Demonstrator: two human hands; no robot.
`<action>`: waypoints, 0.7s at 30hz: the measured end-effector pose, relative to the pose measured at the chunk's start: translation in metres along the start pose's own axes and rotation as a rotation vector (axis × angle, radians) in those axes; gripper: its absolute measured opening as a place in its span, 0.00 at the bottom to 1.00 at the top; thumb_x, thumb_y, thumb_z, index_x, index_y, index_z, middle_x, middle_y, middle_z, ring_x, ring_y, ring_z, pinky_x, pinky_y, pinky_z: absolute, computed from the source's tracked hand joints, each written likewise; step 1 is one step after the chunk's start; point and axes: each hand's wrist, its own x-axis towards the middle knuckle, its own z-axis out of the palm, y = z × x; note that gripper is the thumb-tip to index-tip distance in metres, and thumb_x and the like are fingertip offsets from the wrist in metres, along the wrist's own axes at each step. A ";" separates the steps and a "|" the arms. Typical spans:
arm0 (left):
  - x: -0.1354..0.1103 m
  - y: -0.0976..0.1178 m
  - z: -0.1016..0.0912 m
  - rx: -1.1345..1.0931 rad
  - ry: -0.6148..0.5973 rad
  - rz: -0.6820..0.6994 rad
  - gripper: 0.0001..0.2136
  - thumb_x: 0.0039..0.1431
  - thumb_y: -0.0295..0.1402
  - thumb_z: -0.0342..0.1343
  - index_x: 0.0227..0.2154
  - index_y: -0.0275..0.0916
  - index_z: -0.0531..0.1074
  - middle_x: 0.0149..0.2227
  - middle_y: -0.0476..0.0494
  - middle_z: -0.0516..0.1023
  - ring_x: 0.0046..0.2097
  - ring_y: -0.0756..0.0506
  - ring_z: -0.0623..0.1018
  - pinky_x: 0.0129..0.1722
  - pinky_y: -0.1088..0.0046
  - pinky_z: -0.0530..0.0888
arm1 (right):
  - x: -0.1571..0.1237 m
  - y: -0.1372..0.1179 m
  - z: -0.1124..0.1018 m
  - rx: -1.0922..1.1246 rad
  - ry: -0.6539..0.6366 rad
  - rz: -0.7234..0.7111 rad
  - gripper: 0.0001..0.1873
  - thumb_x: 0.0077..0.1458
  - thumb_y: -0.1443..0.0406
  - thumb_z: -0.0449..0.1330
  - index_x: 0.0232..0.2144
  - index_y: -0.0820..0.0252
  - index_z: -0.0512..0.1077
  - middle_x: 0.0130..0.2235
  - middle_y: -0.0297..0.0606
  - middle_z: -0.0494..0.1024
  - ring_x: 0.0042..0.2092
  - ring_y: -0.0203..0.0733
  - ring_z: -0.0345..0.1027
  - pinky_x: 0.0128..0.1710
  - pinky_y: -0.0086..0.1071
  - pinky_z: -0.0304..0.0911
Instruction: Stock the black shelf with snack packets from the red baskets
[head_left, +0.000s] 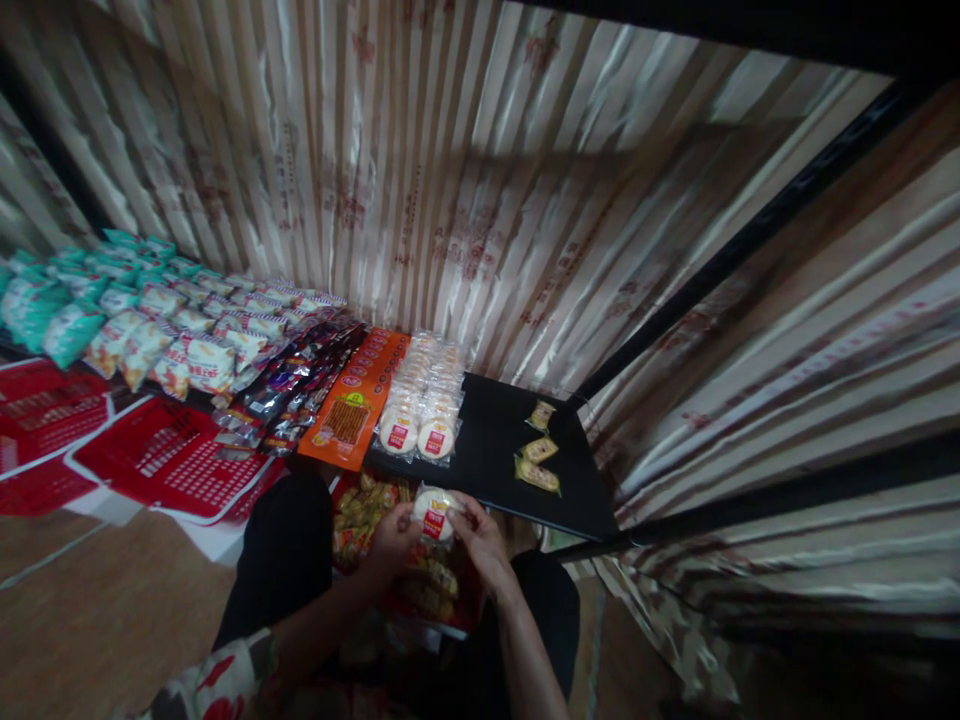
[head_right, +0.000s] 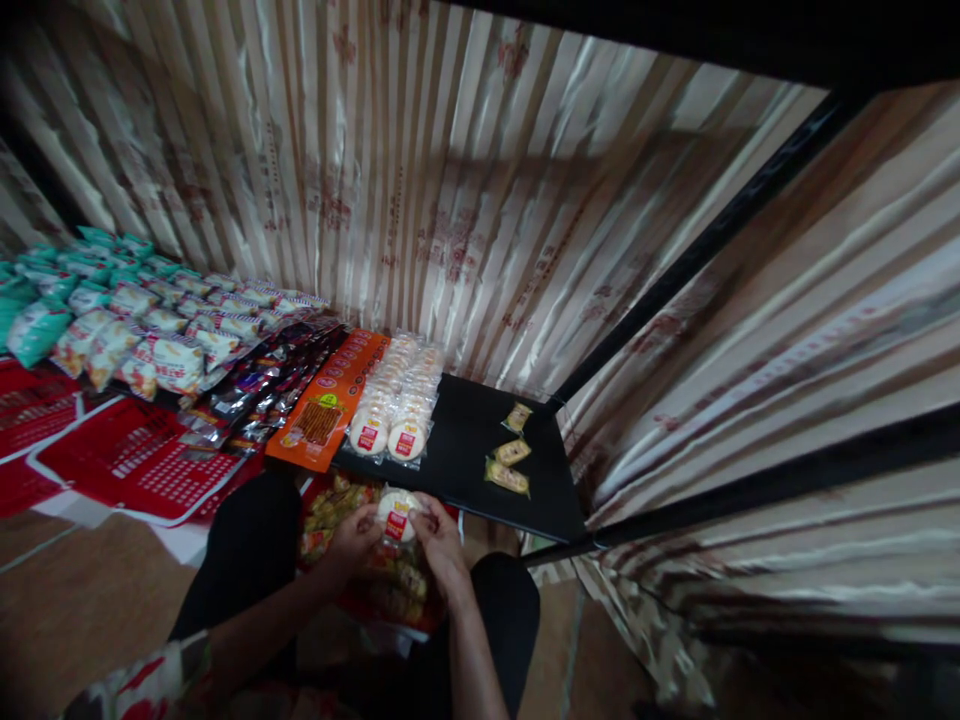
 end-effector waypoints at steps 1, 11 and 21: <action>0.001 0.001 0.001 -0.021 0.023 0.005 0.10 0.41 0.32 0.57 0.30 0.38 0.69 0.27 0.48 0.76 0.31 0.46 0.76 0.32 0.71 0.72 | 0.002 0.002 0.001 -0.001 0.010 0.001 0.23 0.32 0.52 0.69 0.32 0.57 0.75 0.31 0.36 0.78 0.32 0.42 0.70 0.34 0.34 0.65; 0.017 0.009 0.007 0.018 0.101 0.077 0.12 0.44 0.38 0.56 0.32 0.38 0.69 0.25 0.49 0.73 0.26 0.49 0.71 0.27 0.74 0.69 | 0.015 0.022 0.006 -0.041 0.147 -0.037 0.18 0.35 0.55 0.66 0.32 0.55 0.74 0.30 0.35 0.78 0.35 0.43 0.71 0.39 0.35 0.66; 0.025 0.030 0.005 0.372 0.261 0.369 0.18 0.52 0.29 0.49 0.47 0.38 0.68 0.46 0.39 0.72 0.46 0.44 0.73 0.43 0.68 0.72 | 0.041 -0.008 0.014 -0.089 0.158 -0.124 0.18 0.37 0.54 0.64 0.32 0.56 0.73 0.29 0.34 0.78 0.33 0.42 0.70 0.36 0.33 0.65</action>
